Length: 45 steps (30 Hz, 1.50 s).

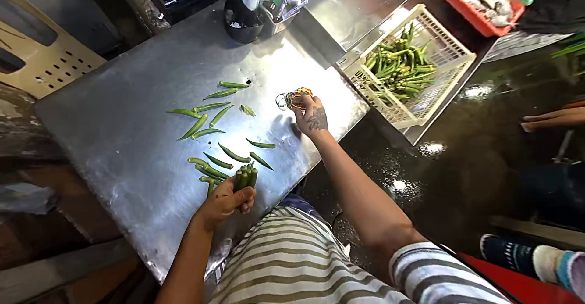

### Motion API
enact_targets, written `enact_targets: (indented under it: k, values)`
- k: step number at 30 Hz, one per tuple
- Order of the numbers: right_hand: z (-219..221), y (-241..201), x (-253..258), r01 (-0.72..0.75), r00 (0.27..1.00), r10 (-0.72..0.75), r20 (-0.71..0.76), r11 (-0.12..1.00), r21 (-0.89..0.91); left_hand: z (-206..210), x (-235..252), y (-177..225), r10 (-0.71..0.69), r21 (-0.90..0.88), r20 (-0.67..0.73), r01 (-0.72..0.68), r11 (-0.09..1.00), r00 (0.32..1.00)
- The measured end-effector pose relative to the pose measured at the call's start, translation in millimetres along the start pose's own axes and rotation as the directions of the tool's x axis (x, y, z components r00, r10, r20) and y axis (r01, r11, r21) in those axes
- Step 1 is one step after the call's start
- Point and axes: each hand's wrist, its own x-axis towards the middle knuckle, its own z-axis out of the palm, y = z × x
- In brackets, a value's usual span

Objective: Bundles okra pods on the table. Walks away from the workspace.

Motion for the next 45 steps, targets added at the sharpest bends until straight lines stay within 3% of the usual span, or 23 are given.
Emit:
enact_targets:
  k: [2, 5, 7, 12, 16, 21, 27, 30, 32, 34, 37, 40, 44, 45]
  values:
    - [6.2, 18.9, 10.9, 0.005, 0.999, -0.010, -0.037, 0.994, -0.112, 2.0, 1.2, -1.3, 0.004, -0.051, -0.017, -0.005, 0.999, 1.000]
    - [20.8, 24.5, 21.7, 0.258, 0.963, -0.269, -0.017, 0.939, -0.227, 6.4, 0.3, -1.6, -0.004, -0.079, -0.047, 0.000, 0.997, 0.999]
    - [33.6, 21.4, 31.2, 0.321, 0.939, -0.342, -0.046, 0.914, -0.246, 11.7, 0.7, -0.6, -0.012, -0.049, -0.082, 0.008, 0.999, 0.997]
    - [38.1, 23.8, 46.1, 0.254, 0.962, -0.273, -0.030, 0.924, -0.285, 25.4, 7.2, -2.0, 0.017, 0.006, -0.094, -0.016, 1.000, 0.995]
    - [31.1, 25.4, 43.2, 0.364, 0.928, -0.373, 0.017, 0.892, -0.268, 29.3, 8.5, -3.7, 0.007, 0.001, -0.117, -0.007, 1.000, 0.993]
    - [26.6, 23.6, 43.1, 0.323, 0.942, -0.334, -0.031, 0.928, -0.188, 36.3, 14.5, -2.9, -0.008, 0.002, -0.142, 0.008, 1.000, 0.990]
    - [36.8, 30.4, 47.5, 0.425, 0.895, -0.445, 0.010, 0.849, -0.314, 47.1, 22.6, -6.1, -0.016, 0.000, -0.131, 0.016, 1.000, 0.991]
    - [31.1, 29.3, 46.0, 0.359, 0.930, -0.367, -0.018, 0.917, -0.175, 50.5, 23.0, -8.9, -0.008, 0.011, -0.122, 0.010, 1.000, 0.992]
    - [17.8, 22.9, 40.6, 0.290, 0.956, -0.285, -0.065, 0.953, 0.089, 50.8, 21.0, -11.1, -0.006, 0.024, -0.138, 0.009, 1.000, 0.990]
    - [3.1, 15.1, 30.0, 0.169, 0.986, -0.144, -0.089, 0.863, 0.477, 50.2, 18.6, -13.2, -0.005, 0.035, -0.163, 0.010, 0.999, 0.987]
    - [-21.4, 9.5, -0.6, -0.006, 1.000, -0.005, 0.009, 0.530, 0.848, 54.5, 18.0, -12.9, -0.016, 0.029, -0.204, 0.023, 0.999, 0.979]
    - [-44.1, 19.0, -40.9, -0.092, 0.996, 0.035, 0.085, 0.386, 0.918, 58.0, 20.6, -11.8, -0.033, 0.023, -0.228, 0.040, 0.999, 0.973]
    - [-58.9, 42.6, -63.9, -0.251, 0.963, 0.111, 0.244, 0.051, 0.967, 59.6, 30.0, -10.1, -0.048, 0.039, -0.172, 0.056, 0.998, 0.984]
    - [-63.3, 49.0, -70.0, -0.258, 0.961, 0.114, 0.251, 0.044, 0.965, 60.4, 32.3, -10.0, -0.057, 0.043, -0.157, 0.064, 0.997, 0.986]
